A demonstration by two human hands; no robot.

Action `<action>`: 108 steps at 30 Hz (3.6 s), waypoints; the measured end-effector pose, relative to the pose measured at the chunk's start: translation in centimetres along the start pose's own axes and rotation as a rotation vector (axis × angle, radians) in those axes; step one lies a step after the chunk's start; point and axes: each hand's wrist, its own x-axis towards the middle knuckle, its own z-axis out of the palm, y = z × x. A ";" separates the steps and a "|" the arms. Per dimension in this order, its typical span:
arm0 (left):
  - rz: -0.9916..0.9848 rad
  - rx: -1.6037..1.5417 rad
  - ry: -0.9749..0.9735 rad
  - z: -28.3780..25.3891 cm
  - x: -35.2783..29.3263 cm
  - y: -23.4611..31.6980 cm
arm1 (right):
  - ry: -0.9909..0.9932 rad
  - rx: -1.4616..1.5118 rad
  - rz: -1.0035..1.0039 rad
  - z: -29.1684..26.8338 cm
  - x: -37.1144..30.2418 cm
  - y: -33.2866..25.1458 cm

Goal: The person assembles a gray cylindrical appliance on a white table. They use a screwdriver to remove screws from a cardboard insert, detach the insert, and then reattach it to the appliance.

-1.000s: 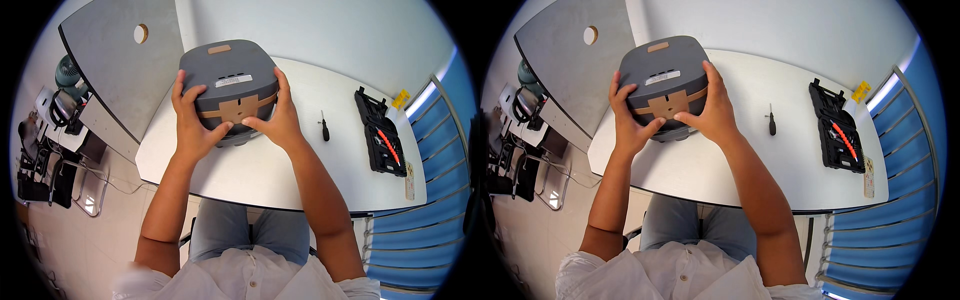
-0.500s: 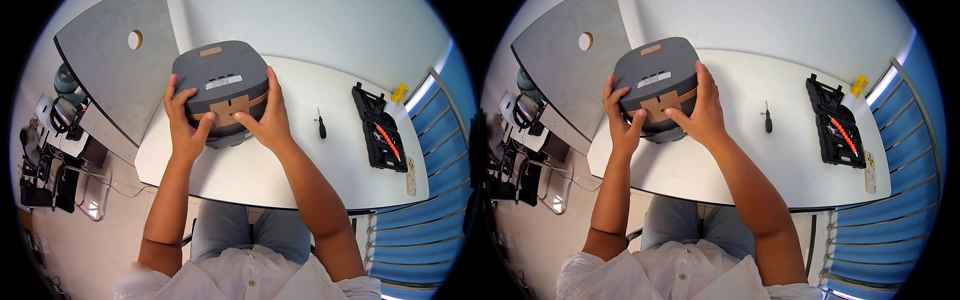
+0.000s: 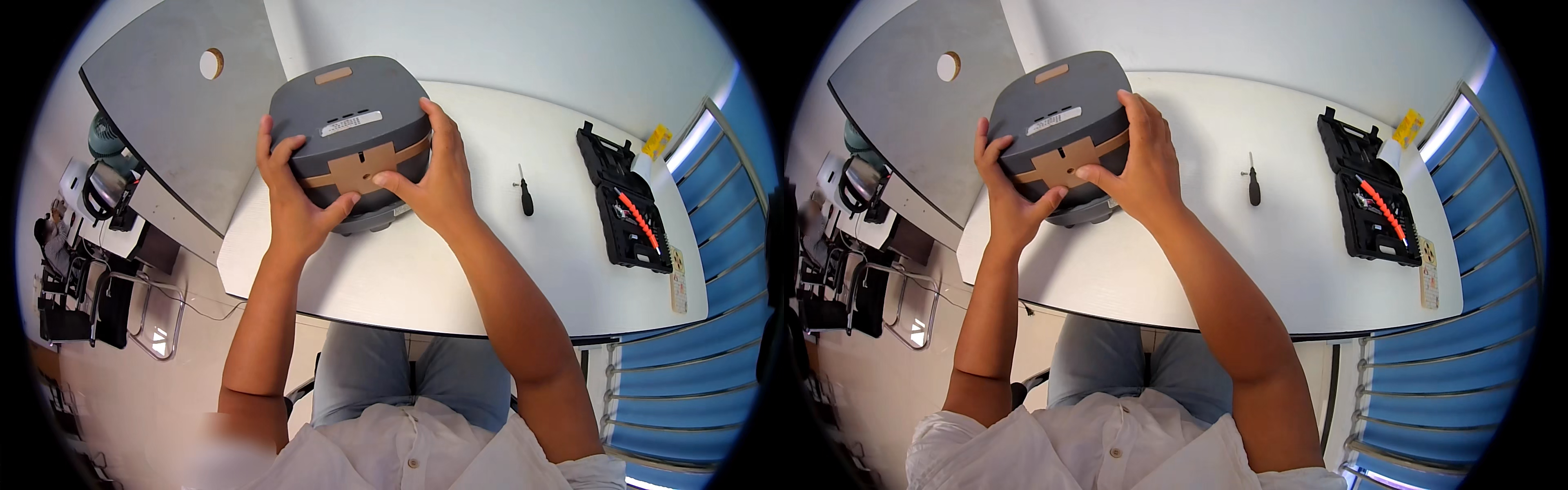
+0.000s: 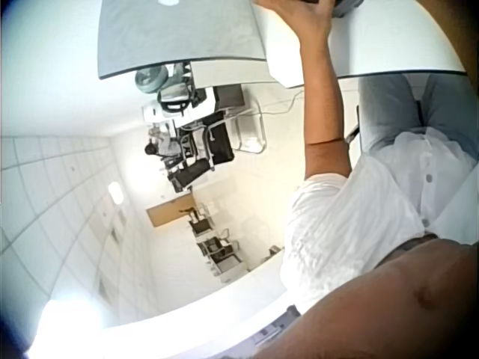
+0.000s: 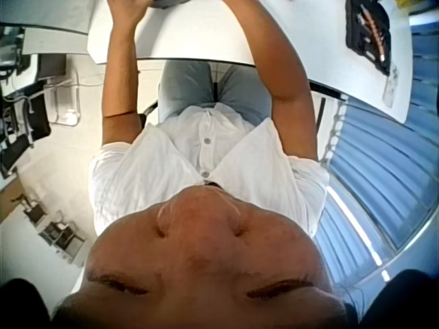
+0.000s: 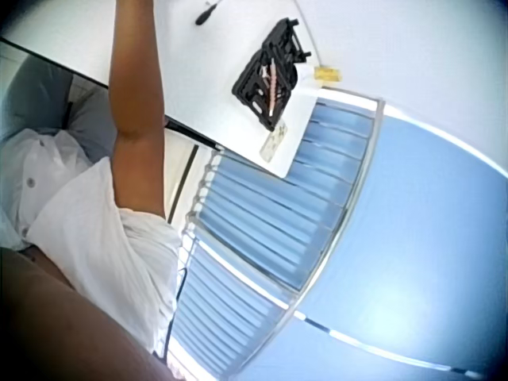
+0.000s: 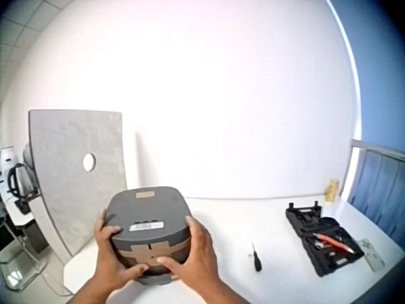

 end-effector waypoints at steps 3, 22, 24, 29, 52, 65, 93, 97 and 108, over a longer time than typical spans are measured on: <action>-0.004 0.021 0.027 0.2 -0.1 0.2 | -0.005 0.011 0.002 0.1 0.0 0.1; -0.111 -0.053 0.181 1.6 0.2 1.4 | 0.008 0.283 0.007 0.7 0.3 1.4; -0.109 -0.046 0.187 1.5 0.2 1.5 | 0.011 0.286 0.009 0.8 0.3 1.1; -0.118 -0.075 0.213 1.7 0.4 1.5 | 0.015 0.349 0.069 1.2 0.5 0.6; -0.120 -0.057 0.320 2.5 0.5 2.6 | 0.100 0.378 0.148 2.0 0.5 -0.3; -0.031 0.166 0.080 -0.9 3.4 1.4 | 0.000 0.214 -0.041 0.9 -0.2 1.9; -0.365 -0.211 0.053 1.1 -1.4 -1.3 | -0.254 -0.209 -0.299 -1.4 6.2 -1.4; -0.321 -0.164 0.064 1.3 -1.9 -2.0 | -0.164 -0.218 -0.359 -0.8 5.9 -1.4; -0.375 -0.181 0.061 1.1 -2.2 -1.7 | -0.139 -0.138 -0.240 -0.3 5.6 -2.4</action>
